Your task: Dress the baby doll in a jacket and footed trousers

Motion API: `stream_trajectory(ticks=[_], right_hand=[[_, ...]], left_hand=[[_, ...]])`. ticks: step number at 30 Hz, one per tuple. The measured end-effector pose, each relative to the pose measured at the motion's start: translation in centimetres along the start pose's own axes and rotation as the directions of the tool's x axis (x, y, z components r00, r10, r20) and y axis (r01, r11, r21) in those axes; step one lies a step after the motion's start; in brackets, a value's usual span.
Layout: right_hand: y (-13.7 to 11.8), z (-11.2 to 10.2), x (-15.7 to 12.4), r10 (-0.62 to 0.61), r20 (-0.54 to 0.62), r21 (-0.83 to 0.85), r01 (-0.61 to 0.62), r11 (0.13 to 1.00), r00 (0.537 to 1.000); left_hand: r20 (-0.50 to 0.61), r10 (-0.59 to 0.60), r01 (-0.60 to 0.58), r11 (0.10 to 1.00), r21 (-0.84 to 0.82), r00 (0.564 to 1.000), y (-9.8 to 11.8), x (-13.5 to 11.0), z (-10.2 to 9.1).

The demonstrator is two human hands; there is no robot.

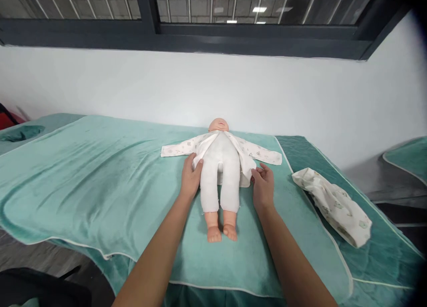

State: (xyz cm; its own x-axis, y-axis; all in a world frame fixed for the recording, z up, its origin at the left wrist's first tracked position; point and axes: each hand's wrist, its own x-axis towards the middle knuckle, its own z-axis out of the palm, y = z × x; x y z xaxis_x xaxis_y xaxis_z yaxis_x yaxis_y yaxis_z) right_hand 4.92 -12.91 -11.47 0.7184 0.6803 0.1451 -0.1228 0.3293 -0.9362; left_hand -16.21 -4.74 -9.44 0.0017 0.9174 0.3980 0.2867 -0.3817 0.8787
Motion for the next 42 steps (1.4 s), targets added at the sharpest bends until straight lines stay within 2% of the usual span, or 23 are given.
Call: stream_trajectory(ticks=[3, 6, 7, 8, 10, 11, 13, 15, 17, 18, 20, 22, 24, 25, 27, 28, 30, 32, 34, 37, 39, 41, 42], right_hand=[[-1.0, -1.6, -2.0, -0.002, 0.072, -0.064, 0.007, 0.998, 0.997], [-2.8, -4.7, -3.0, -0.097, 0.188, -0.335, 0.157, 0.929, 0.977], [-3.6, -6.2, -2.9, -0.152, 0.243, -0.465, 0.253, 0.848, 0.958], [-4.5, -8.0, -2.7, -0.216, 0.311, -0.592, 0.367, 0.718, 0.925], [-6.2, -12.2, -1.8, -0.320, 0.460, -0.749, 0.556, 0.361, 0.828], [-7.0, -14.5, -1.2, -0.334, 0.491, -0.794, 0.571, 0.209, 0.804], [-8.3, -19.0, 0.0, -0.358, 0.436, -0.880, 0.475, 0.024, 0.826], [-9.3, -22.5, 1.4, -0.287, 0.344, -0.934, 0.357, -0.006, 0.894], [-10.6, -24.3, 2.5, -0.135, 0.260, -0.953, 0.277, 0.125, 0.956], [-11.4, -24.4, 2.9, -0.073, 0.233, -0.948, 0.244, 0.204, 0.970], [-13.5, -22.8, 3.1, 0.018, 0.165, -0.928, 0.149, 0.342, 0.986], [-16.3, -19.5, 2.4, 0.137, 0.130, -0.884, 0.052, 0.465, 0.982], [-19.1, -15.4, 1.0, 0.340, 0.194, -0.740, -0.090, 0.666, 0.920], [-20.4, -13.2, 0.0, 0.405, 0.292, -0.646, -0.134, 0.752, 0.867], [-22.4, -9.3, -1.9, 0.413, 0.462, -0.526, -0.133, 0.840, 0.785], [-23.0, -7.6, -2.9, 0.383, 0.520, -0.483, -0.107, 0.869, 0.764], [-23.8, -4.6, -4.7, 0.318, 0.603, -0.427, -0.040, 0.903, 0.731], [-24.1, -2.3, -6.4, 0.235, 0.657, -0.369, 0.033, 0.929, 0.716], [-24.0, -0.5, -7.8, 0.155, 0.682, -0.277, 0.056, 0.959, 0.715], [-23.9, 1.3, -9.5, 0.104, 0.650, -0.122, -0.032, 0.992, 0.753], [-24.0, 1.9, -10.1, 0.094, 0.608, -0.040, -0.088, 0.995, 0.788], [-24.3, 2.1, -10.1, 0.051, 0.573, 0.037, -0.087, 0.995, 0.818], [-24.5, 2.0, -9.9, 0.022, 0.562, 0.068, -0.072, 0.995, 0.827]], left_hand=[[-0.010, 0.043, -0.043, 0.999, 0.028, 0.999, -0.3, 0.0, -0.1], [-0.030, 0.060, -0.059, 0.997, 0.055, 0.998, -0.8, 0.1, -0.2], [-0.051, 0.058, -0.055, 0.997, 0.061, 0.997, -1.0, 0.1, -0.1], [-0.079, 0.055, -0.050, 0.997, 0.065, 0.995, -1.1, 0.1, -0.1], [-0.146, 0.061, -0.050, 0.996, 0.072, 0.987, -1.1, 0.0, -0.1], [-0.176, 0.075, -0.061, 0.995, 0.081, 0.982, -0.9, -0.2, -0.1], [-0.221, 0.138, -0.114, 0.986, 0.118, 0.965, -0.3, -0.7, -0.4], [-0.226, 0.234, -0.198, 0.965, 0.171, 0.946, 0.6, -1.6, -0.9], [-0.170, 0.328, -0.290, 0.932, 0.217, 0.929, 1.5, -2.8, -1.5], [-0.123, 0.366, -0.331, 0.914, 0.233, 0.923, 2.0, -3.5, -1.8], [-0.016, 0.406, -0.392, 0.890, 0.235, 0.914, 3.2, -4.9, -2.2], [0.086, 0.386, -0.395, 0.901, 0.179, 0.918, 5.2, -6.3, -2.5], [0.235, 0.325, -0.346, 0.937, 0.054, 0.916, 8.0, -7.5, -2.7], [0.347, 0.300, -0.312, 0.950, -0.022, 0.888, 9.7, -8.0, -2.8], [0.536, 0.285, -0.226, 0.958, -0.175, 0.794, 13.1, -8.5, -3.1], [0.571, 0.279, -0.166, 0.956, -0.242, 0.772, 14.6, -8.6, -3.4], [0.550, 0.259, -0.081, 0.942, -0.326, 0.794, 16.9, -8.6, -4.1], [0.502, 0.233, -0.055, 0.938, -0.343, 0.833, 17.9, -8.3, -5.0], [0.496, 0.209, -0.059, 0.952, -0.302, 0.843, 18.0, -8.0, -6.0], [0.541, 0.137, -0.001, 0.970, -0.243, 0.830, 17.4, -7.5, -7.8], [0.526, 0.060, 0.081, 0.967, -0.240, 0.848, 17.5, -7.1, -9.4], [0.493, -0.007, 0.138, 0.964, -0.229, 0.870, 18.0, -6.7, -11.3], [0.506, -0.025, 0.144, 0.970, -0.197, 0.862, 18.4, -6.5, -12.3]])
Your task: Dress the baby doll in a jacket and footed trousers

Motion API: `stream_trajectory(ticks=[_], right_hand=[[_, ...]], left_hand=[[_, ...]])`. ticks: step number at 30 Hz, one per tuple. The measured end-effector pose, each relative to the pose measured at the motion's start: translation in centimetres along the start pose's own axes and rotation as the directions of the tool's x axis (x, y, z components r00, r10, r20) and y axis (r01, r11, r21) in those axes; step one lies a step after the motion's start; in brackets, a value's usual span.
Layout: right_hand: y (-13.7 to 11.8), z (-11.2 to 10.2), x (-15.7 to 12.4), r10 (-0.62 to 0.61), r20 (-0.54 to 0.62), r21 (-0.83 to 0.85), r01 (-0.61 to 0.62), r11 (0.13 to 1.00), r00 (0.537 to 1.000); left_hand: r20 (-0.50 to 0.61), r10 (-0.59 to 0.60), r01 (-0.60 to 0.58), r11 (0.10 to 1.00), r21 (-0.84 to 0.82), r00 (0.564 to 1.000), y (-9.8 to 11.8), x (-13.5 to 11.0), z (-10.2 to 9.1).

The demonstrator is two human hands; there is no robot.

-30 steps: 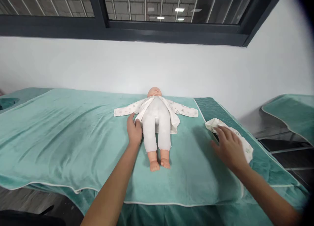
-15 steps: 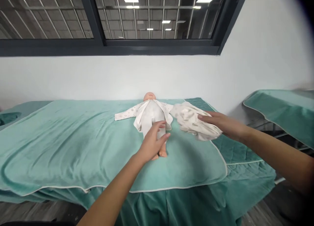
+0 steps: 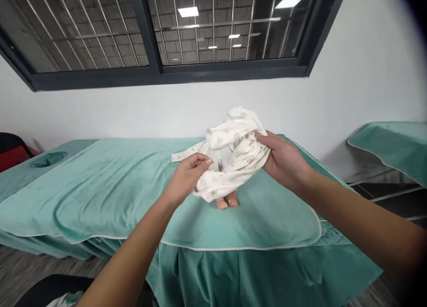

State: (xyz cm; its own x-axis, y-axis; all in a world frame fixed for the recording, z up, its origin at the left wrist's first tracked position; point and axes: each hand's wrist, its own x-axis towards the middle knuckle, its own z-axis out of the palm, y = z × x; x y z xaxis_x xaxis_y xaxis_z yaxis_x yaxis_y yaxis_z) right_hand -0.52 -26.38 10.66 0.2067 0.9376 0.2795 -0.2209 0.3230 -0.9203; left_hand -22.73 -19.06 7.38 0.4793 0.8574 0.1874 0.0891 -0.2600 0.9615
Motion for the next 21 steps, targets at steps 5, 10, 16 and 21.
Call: stream_trajectory(ticks=[5, 10, 16, 21], right_hand=[[-0.8, -1.8, 0.2, -0.071, -0.018, -0.007, 0.071, 0.997, 0.997], [2.4, -3.0, -4.2, 0.071, 0.002, 0.001, -0.071, 0.997, 0.997], [4.5, -2.2, -8.7, 0.554, 0.338, -0.517, -0.343, 0.785, 0.761], [-2.5, 0.5, -3.0, 0.051, 0.326, -0.503, 0.128, 0.855, 0.944]], left_hand=[[0.242, -0.178, 0.126, 0.968, 0.216, 0.954, 2.3, -0.9, -3.0], [-0.089, 0.126, -0.118, 0.989, 0.090, 0.988, 2.9, 0.3, -4.4], [-0.180, 0.433, -0.427, 0.901, 0.075, 0.883, 6.8, 2.1, -4.5], [0.067, 0.483, -0.488, 0.867, 0.103, 0.873, 11.0, 2.3, -2.5]])
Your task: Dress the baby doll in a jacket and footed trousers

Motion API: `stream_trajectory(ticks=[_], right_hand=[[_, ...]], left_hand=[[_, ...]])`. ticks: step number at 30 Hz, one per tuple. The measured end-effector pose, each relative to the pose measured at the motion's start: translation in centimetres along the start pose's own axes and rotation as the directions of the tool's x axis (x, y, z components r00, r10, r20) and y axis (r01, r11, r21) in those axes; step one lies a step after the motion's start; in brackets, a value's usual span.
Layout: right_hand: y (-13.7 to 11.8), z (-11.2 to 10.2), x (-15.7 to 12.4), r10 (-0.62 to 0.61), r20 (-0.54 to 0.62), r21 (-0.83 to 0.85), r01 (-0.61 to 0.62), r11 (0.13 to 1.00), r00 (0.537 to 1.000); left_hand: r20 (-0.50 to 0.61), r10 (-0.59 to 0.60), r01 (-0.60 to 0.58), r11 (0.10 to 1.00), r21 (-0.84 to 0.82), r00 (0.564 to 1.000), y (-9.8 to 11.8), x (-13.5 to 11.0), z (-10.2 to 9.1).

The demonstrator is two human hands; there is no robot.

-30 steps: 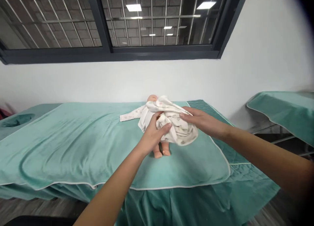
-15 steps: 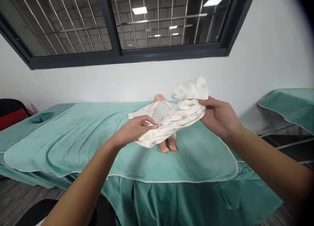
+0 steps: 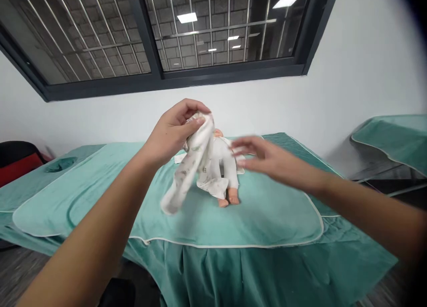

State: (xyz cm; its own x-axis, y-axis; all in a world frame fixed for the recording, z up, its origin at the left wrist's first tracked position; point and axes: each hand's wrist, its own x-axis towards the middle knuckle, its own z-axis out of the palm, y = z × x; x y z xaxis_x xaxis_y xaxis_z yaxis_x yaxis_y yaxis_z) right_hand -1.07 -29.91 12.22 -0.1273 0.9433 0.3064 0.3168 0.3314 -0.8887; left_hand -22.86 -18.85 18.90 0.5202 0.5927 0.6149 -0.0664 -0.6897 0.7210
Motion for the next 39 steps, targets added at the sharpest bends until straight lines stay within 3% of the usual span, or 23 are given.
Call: stream_trajectory(ticks=[2, 4, 8, 11, 13, 16, 17, 18, 20, 23, 25, 27, 29, 30, 33, 36, 39], right_hand=[[-2.6, -0.9, 2.9, -0.183, -0.084, 0.001, 0.184, 0.983, 0.979], [-4.2, -1.2, 5.0, -0.276, -0.083, 0.005, 0.278, 0.961, 0.957], [-4.7, -1.0, 6.6, -0.227, 0.034, 0.030, 0.226, 0.974, 0.973], [-4.1, -1.1, 6.3, -0.189, 0.064, 0.110, 0.181, 0.977, 0.980], [-3.7, -1.0, 6.2, -0.192, 0.039, 0.154, 0.184, 0.971, 0.981], [-3.1, -0.2, 6.2, -0.187, 0.013, 0.147, 0.183, 0.972, 0.982], [-2.9, 0.3, 6.3, -0.185, 0.003, 0.133, 0.183, 0.974, 0.983], [-2.8, 0.7, 6.4, -0.188, -0.011, 0.120, 0.188, 0.975, 0.982], [-2.6, 1.3, 6.5, -0.205, -0.053, 0.099, 0.209, 0.973, 0.977], [-2.2, 1.1, 6.6, -0.185, -0.052, 0.094, 0.189, 0.977, 0.981], [-1.8, 0.5, 6.5, -0.106, 0.092, 0.082, 0.098, 0.992, 0.990], [-1.0, -0.2, 6.4, 0.010, 0.291, 0.027, -0.019, 0.999, 0.957], [0.0, -0.4, 6.5, 0.085, 0.380, 0.009, -0.096, 0.995, 0.921], [0.6, -0.4, 6.6, 0.085, 0.367, 0.048, -0.110, 0.993, 0.927], [2.1, 0.2, 7.2, -0.008, 0.191, 0.284, -0.048, 0.958, 0.982], [2.9, 0.8, 7.6, -0.029, 0.043, 0.401, 0.009, 0.916, 0.999], [3.1, 1.0, 7.4, 0.011, 0.017, 0.410, -0.017, 0.912, 1.000]], left_hand=[[0.079, 0.001, -0.002, 1.000, 0.007, 0.997, 1.0, 0.5, 0.8], [0.138, -0.005, 0.006, 1.000, -0.011, 0.990, 1.6, 0.8, 1.5], [0.172, -0.061, 0.075, 0.995, -0.071, 0.983, 1.2, 0.5, 1.6], [0.184, -0.173, 0.191, 0.978, -0.084, 0.968, 0.4, -0.1, 0.8], [0.298, -0.281, 0.304, 0.952, -0.032, 0.912, 0.1, -0.3, 0.2], [0.517, -0.410, 0.402, 0.906, 0.133, 0.751, -0.2, -0.5, 0.1], [0.549, -0.432, 0.409, 0.896, 0.172, 0.715, -0.3, -0.5, 0.3], [0.551, -0.442, 0.411, 0.892, 0.187, 0.708, -0.5, -0.5, 0.6], [0.500, -0.436, 0.423, 0.894, 0.147, 0.748, -1.2, -0.6, 1.3], [0.374, -0.374, 0.420, 0.906, -0.050, 0.849, -2.5, -0.9, 2.0], [0.283, -0.333, 0.395, 0.897, -0.201, 0.900, -3.3, -1.1, 2.3], [0.223, -0.320, 0.379, 0.870, -0.316, 0.921, -4.1, -1.2, 2.5], [0.220, -0.333, 0.396, 0.826, -0.401, 0.917, -4.9, -1.3, 2.9], [0.236, -0.345, 0.417, 0.798, -0.436, 0.908, -5.2, -1.4, 3.1], [0.378, -0.401, 0.544, 0.708, -0.451, 0.834, -5.9, -1.8, 3.9], [0.502, -0.441, 0.637, 0.696, -0.332, 0.744, -6.1, -2.3, 4.3], [0.492, -0.459, 0.630, 0.729, -0.268, 0.740, -6.2, -2.7, 4.3]])
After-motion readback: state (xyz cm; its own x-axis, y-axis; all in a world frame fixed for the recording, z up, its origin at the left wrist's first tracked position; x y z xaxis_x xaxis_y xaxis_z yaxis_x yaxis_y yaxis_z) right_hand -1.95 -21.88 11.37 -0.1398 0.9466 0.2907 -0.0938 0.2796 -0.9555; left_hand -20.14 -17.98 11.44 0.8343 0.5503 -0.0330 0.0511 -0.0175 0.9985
